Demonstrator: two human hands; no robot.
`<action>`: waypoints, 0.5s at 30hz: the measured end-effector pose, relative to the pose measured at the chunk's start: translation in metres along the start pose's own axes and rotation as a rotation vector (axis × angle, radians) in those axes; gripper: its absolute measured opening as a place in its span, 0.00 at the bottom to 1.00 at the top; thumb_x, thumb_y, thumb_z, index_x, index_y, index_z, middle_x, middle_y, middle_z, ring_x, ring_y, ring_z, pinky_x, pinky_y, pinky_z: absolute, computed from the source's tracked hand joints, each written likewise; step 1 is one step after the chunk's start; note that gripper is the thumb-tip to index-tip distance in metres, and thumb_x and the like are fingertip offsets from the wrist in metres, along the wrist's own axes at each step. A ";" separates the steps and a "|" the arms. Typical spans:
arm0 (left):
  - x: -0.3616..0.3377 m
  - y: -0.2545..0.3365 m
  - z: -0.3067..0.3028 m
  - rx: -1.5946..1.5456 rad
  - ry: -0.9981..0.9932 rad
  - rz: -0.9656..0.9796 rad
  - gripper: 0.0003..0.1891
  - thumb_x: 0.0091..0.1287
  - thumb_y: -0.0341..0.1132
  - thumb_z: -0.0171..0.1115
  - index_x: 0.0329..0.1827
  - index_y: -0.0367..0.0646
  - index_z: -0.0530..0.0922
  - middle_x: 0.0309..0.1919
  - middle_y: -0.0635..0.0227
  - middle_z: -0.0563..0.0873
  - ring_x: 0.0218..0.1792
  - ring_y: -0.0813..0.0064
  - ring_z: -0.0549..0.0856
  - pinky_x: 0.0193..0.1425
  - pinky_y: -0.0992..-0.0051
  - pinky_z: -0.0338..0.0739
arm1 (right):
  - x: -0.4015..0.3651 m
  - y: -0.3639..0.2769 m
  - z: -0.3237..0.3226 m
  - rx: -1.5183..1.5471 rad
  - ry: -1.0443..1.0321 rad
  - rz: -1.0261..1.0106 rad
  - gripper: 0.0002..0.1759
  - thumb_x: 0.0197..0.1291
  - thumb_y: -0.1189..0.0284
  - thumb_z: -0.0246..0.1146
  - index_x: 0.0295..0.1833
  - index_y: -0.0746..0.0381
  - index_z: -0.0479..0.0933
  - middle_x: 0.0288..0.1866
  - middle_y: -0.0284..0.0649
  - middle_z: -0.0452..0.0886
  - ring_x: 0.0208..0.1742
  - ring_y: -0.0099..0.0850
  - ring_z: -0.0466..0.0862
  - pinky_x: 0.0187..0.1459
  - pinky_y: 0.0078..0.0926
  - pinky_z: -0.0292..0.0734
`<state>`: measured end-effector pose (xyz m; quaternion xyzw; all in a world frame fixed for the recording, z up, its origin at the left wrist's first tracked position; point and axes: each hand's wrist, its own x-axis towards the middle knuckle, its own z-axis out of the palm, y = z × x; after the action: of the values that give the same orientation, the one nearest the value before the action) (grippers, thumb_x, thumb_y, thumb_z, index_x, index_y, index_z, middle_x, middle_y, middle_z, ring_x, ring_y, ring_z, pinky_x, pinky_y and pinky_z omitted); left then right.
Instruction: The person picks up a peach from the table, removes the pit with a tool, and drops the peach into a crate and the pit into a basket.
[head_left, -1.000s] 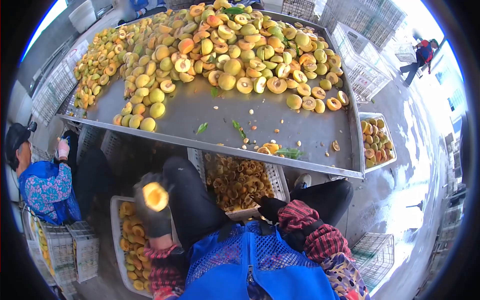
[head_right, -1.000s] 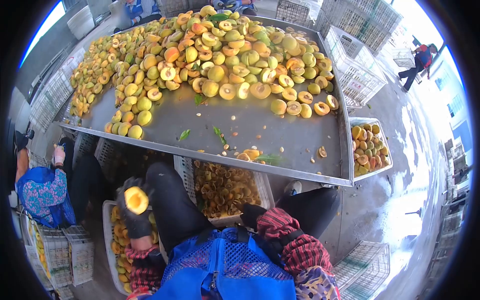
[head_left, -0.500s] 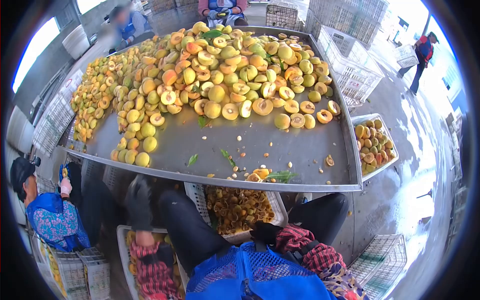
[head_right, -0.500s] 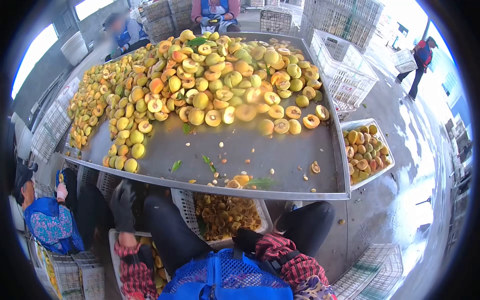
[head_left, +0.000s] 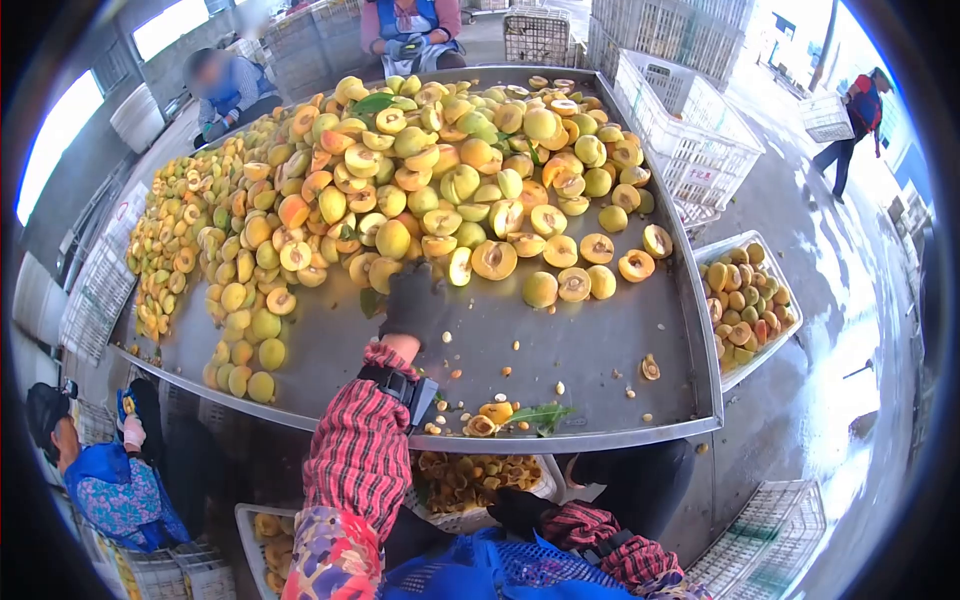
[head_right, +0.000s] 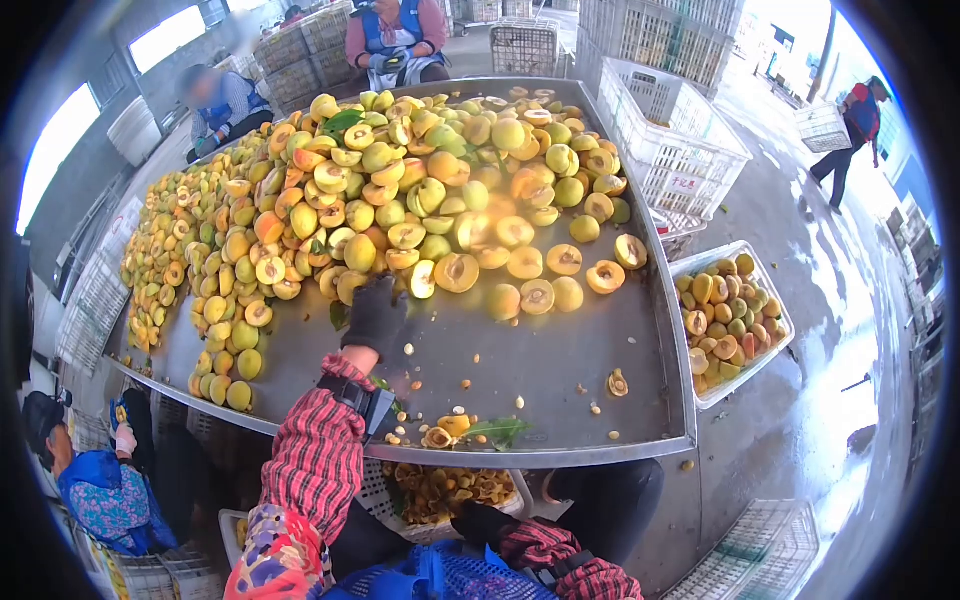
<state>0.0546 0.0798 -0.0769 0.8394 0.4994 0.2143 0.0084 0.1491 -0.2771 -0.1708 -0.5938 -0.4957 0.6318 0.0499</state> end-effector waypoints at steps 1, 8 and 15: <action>-0.004 -0.008 0.003 -0.164 0.044 -0.061 0.20 0.61 0.43 0.58 0.48 0.35 0.75 0.43 0.52 0.80 0.45 0.55 0.79 0.51 0.62 0.72 | 0.006 0.003 0.001 -0.079 -0.016 -0.014 0.28 0.58 0.52 0.55 0.55 0.62 0.70 0.43 0.51 0.79 0.44 0.44 0.80 0.44 0.37 0.74; -0.041 -0.067 0.004 -0.662 -0.043 -0.458 0.11 0.59 0.31 0.58 0.42 0.38 0.79 0.33 0.55 0.83 0.33 0.55 0.81 0.44 0.66 0.77 | -0.006 -0.015 -0.006 -0.141 -0.054 -0.005 0.30 0.57 0.51 0.55 0.57 0.64 0.69 0.45 0.52 0.79 0.45 0.45 0.80 0.47 0.38 0.74; -0.065 -0.004 -0.063 -0.131 -0.129 0.474 0.09 0.59 0.37 0.57 0.37 0.43 0.80 0.36 0.58 0.83 0.37 0.57 0.81 0.45 0.61 0.75 | -0.039 -0.036 -0.018 0.007 0.006 0.009 0.28 0.58 0.51 0.56 0.54 0.62 0.70 0.37 0.48 0.81 0.38 0.36 0.82 0.40 0.31 0.76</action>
<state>0.0011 0.0146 -0.0435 0.9426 0.2722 0.1880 0.0442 0.1559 -0.2744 -0.1151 -0.5975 -0.4906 0.6322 0.0508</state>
